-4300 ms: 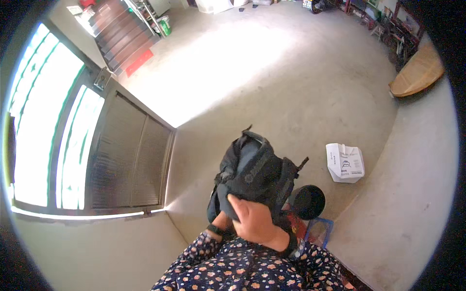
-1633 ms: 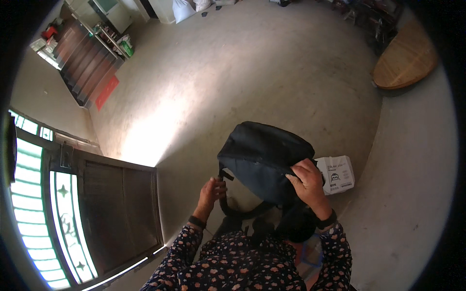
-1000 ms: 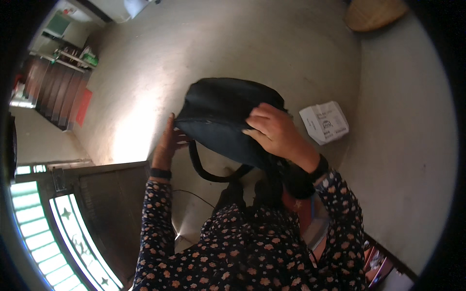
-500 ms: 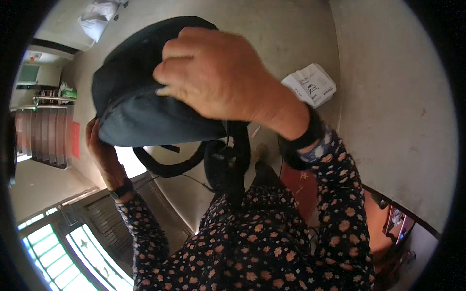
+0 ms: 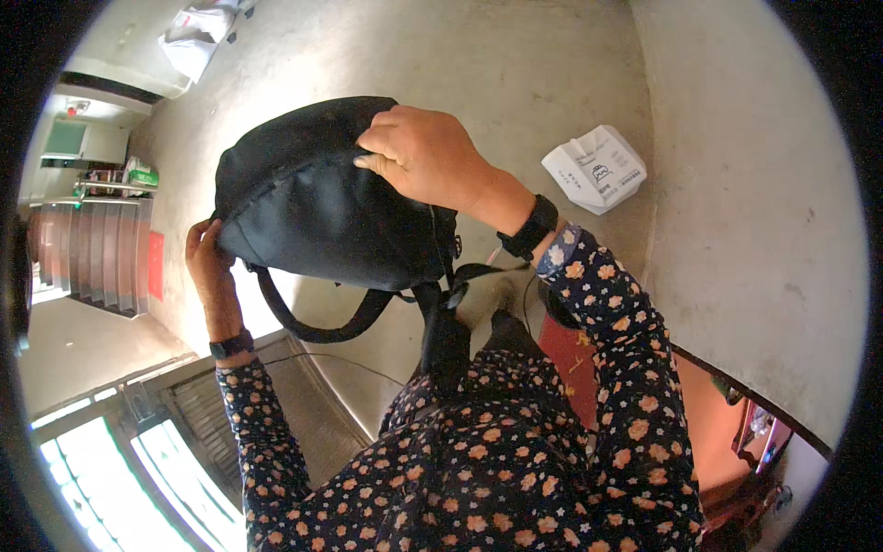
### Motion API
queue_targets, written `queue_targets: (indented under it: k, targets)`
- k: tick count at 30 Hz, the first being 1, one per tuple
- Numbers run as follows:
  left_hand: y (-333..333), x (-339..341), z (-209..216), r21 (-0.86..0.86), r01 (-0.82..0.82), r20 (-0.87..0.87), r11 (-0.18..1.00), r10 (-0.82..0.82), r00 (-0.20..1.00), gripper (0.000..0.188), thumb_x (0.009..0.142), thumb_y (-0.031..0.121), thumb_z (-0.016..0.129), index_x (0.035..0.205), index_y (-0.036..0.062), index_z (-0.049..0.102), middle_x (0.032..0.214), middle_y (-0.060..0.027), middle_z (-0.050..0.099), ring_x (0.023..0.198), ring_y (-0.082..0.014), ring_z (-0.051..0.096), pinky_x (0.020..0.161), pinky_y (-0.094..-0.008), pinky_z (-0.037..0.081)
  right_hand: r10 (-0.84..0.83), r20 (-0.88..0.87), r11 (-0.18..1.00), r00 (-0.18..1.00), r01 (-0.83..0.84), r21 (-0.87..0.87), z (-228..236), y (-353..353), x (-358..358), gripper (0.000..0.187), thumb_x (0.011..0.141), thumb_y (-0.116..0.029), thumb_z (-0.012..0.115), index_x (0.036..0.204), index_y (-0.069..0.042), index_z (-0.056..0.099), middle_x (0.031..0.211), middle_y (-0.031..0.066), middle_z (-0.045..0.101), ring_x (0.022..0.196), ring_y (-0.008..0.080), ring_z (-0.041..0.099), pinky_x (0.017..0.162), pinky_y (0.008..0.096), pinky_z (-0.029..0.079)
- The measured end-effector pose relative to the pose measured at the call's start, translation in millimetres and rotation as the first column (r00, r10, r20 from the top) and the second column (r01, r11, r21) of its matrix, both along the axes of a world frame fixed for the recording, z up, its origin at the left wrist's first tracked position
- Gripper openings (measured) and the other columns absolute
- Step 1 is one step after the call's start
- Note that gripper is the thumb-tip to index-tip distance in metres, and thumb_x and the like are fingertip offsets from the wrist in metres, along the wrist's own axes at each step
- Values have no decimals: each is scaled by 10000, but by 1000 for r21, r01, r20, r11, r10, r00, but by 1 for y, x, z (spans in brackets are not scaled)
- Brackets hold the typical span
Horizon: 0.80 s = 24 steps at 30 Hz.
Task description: The recorder picks up items from a chair and a table, puts them into a black backpack, and then examines a small medical or test kit item.
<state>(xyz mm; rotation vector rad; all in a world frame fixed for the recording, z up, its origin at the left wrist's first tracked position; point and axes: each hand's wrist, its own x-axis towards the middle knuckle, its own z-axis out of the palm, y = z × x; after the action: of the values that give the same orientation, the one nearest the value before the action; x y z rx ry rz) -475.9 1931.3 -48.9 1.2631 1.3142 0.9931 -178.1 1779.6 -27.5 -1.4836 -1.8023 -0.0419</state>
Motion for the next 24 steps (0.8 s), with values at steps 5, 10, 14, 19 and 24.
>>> queue_targets:
  k: [5,10,14,19,24]
  targets:
    - [-3,-5,-16,2,-6,-2,1000,6,1000,124,853,107,573,917,3,554,631,11,496,497,-56,402,437,-204,283,3,-4,1000,1000,-3,-14,-5,-1,-4,131,755,-159,682,838,-61,659,784,43,608,740,238,591,628,343,496]
    - [-6,-4,-18,-5,1,38,1000,-1,999,150,840,119,581,920,-5,553,640,-5,520,498,-61,410,436,-203,289,-22,29,999,999,23,-40,-5,0,-4,115,760,-169,664,832,-79,667,781,28,608,774,225,589,655,347,507]
    - [-7,2,-15,10,-27,0,1000,27,1000,118,872,115,568,942,21,558,644,23,481,534,-49,394,465,-205,282,-18,27,1000,999,18,-9,-5,1,-2,127,762,-176,662,838,-74,668,783,29,606,778,223,587,654,346,506]
    - [-5,2,-14,44,-28,-3,999,29,1000,115,869,116,572,933,21,563,646,23,482,533,-46,395,463,-204,284,-14,17,1000,1000,14,22,-5,0,-2,136,758,-181,666,840,-73,668,789,33,607,778,228,586,657,345,503]
    - [-4,-1,-15,53,-22,-5,998,22,1000,146,859,119,583,954,8,571,655,12,498,509,-51,398,445,-206,285,-25,14,999,1000,24,33,-7,-3,-2,147,757,-191,665,843,-71,662,784,38,603,774,237,592,653,355,501]
